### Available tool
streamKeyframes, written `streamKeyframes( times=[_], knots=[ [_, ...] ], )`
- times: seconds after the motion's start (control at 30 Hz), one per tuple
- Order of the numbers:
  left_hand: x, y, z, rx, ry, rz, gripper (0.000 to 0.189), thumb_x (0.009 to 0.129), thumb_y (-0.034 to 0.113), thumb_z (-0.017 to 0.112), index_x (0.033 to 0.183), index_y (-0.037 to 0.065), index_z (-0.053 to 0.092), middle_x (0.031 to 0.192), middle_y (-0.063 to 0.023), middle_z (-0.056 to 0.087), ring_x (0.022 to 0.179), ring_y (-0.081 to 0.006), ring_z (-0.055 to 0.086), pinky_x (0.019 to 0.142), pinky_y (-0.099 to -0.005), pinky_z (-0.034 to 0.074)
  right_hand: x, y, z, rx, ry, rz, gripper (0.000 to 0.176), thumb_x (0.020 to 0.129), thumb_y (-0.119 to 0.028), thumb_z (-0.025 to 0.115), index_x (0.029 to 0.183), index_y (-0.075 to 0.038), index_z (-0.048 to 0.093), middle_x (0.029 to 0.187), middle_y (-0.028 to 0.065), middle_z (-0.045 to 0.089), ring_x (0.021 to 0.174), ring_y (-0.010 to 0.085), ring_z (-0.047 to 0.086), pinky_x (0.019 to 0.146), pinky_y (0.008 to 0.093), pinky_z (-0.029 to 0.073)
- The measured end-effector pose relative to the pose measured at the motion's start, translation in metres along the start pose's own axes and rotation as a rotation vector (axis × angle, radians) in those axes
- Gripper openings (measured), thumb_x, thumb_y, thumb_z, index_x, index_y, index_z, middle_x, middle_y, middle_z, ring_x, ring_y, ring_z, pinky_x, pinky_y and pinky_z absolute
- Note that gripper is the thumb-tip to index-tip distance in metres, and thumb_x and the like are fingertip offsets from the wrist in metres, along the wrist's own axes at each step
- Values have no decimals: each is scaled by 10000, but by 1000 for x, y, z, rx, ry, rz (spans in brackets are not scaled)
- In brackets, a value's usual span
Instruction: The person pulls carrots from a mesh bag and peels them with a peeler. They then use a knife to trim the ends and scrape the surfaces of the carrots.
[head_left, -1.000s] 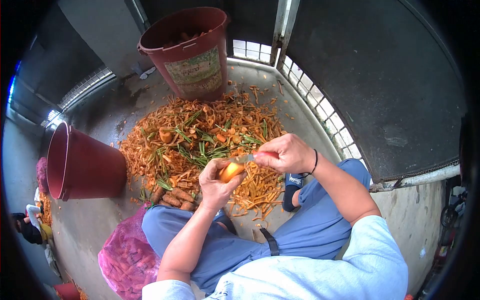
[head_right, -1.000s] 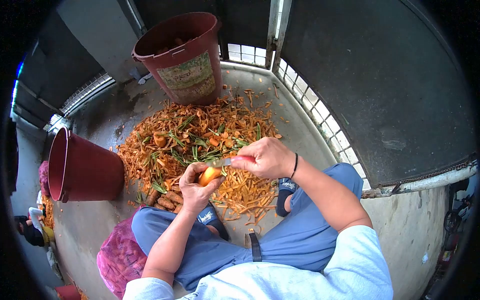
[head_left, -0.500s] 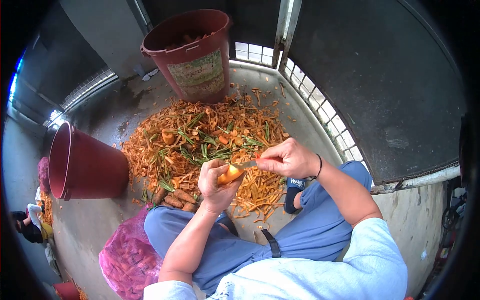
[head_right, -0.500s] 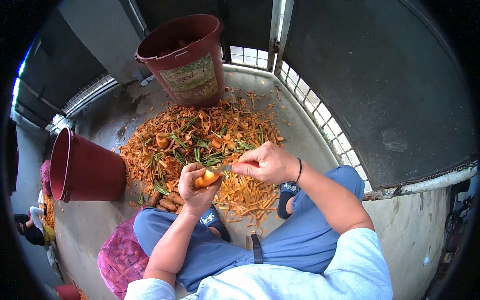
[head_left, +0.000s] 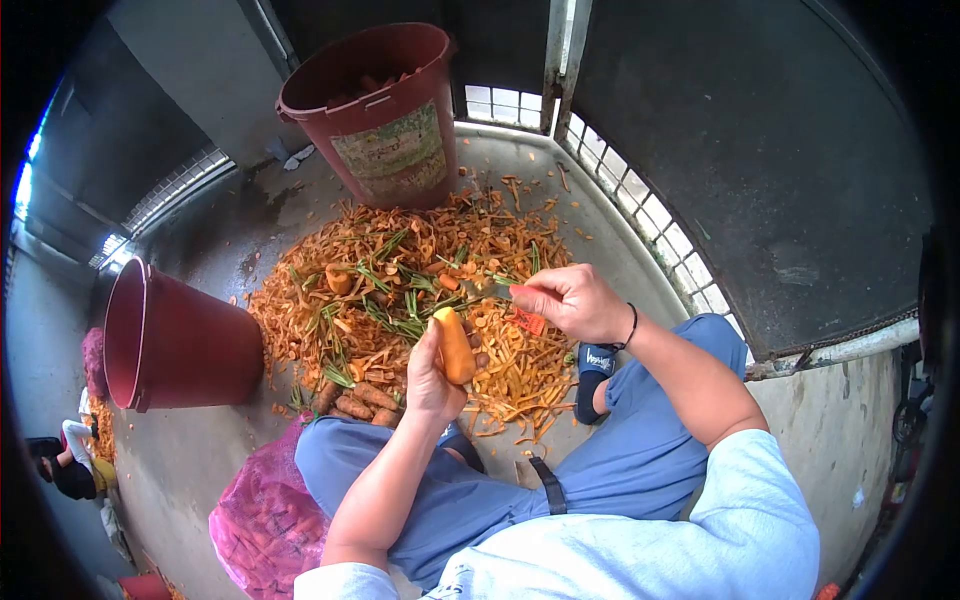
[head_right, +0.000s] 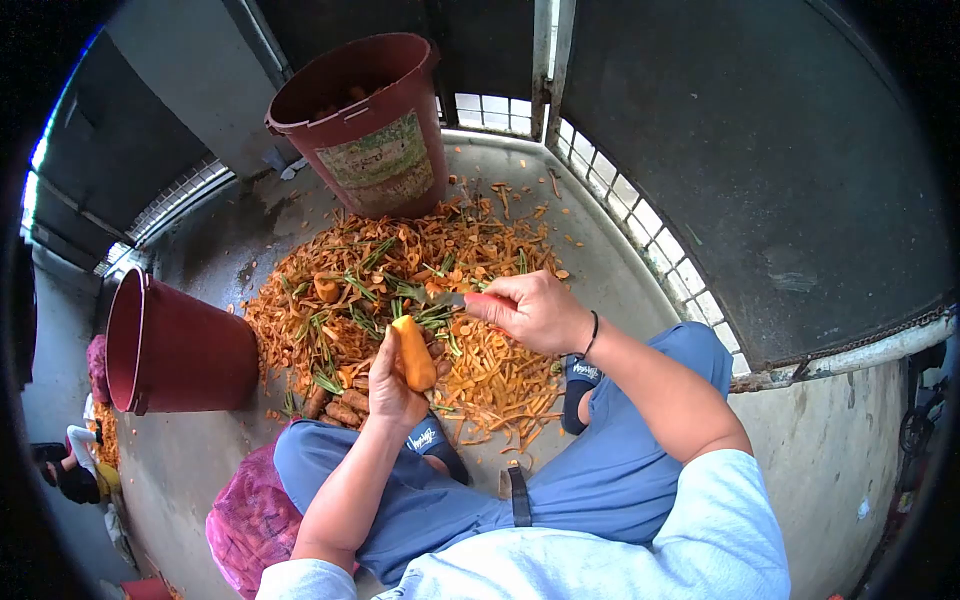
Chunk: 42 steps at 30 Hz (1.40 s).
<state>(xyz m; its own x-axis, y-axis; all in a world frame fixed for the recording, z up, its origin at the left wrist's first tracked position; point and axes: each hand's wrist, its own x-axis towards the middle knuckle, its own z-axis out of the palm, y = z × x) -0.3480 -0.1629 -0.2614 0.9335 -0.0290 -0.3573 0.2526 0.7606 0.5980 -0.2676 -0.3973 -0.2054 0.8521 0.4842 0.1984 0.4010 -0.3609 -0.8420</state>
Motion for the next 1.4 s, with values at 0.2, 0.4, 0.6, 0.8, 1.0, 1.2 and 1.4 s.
streamKeyframes(
  times=[0.2, 0.4, 0.6, 0.8, 1.0, 1.2, 1.4],
  knots=[
    [9, 0, -4, -20, 61, -74, 481, 1017, 526, 588, 1206, 85, 632, 974, -50, 675, 846, -214, 690, 743, -391, 589, 3, 13, 5, 161, -13, 257, 452, 999, -446, 681, 940, -3, 746, 613, -14, 581, 583, 54, 490, 531, 280, 396],
    [14, -6, -11, 83, 86, -57, 446, 1075, 483, 494, 1215, 74, 605, 986, -53, 664, 881, -178, 666, 772, -368, 588, -7, 13, 35, 589, -37, 431, 359, 942, -344, 779, 986, -4, 670, 733, -41, 605, 603, 36, 512, 526, 226, 398],
    [18, -27, -12, -156, 66, -37, 418, 1106, 444, 417, 1255, 78, 553, 1187, -122, 627, 1121, -281, 623, 1034, -486, 480, -30, 34, 96, 741, -37, 403, 458, 772, -78, 910, 1127, 7, 634, 1050, 44, 694, 964, 120, 676, 894, 293, 546],
    [16, -2, -7, -100, -20, -37, 397, 1037, 437, 582, 1069, 46, 638, 1076, -118, 709, 1036, -262, 678, 958, -425, 525, -21, 36, 73, 626, -42, 338, 416, 745, -113, 933, 1074, -2, 705, 993, 22, 717, 929, 109, 660, 890, 289, 531],
    [16, 17, -5, 924, -114, 153, 260, 932, 187, 769, 1055, -26, 687, 921, -91, 716, 744, -135, 684, 603, -248, 545, -5, 27, 35, 187, -212, 212, 424, 675, -185, 941, 1005, -26, 728, 878, 33, 722, 823, 106, 660, 786, 292, 534],
    [25, 22, -13, 537, -37, -58, 258, 1015, 177, 660, 1108, -64, 661, 864, -115, 717, 641, -176, 690, 481, -294, 547, 1, 26, 18, 310, -336, 184, 462, 700, -179, 944, 1067, -4, 724, 941, 28, 743, 870, 82, 661, 831, 271, 532],
    [12, 6, 6, 819, -396, -241, 555, 975, 281, 696, 1406, -25, 527, 1174, -118, 693, 1069, -219, 681, 887, -348, 561, 6, 15, 4, 107, -344, 107, 476, 756, -204, 919, 1140, -22, 706, 991, 10, 721, 907, 83, 648, 828, 271, 531]
  ],
)
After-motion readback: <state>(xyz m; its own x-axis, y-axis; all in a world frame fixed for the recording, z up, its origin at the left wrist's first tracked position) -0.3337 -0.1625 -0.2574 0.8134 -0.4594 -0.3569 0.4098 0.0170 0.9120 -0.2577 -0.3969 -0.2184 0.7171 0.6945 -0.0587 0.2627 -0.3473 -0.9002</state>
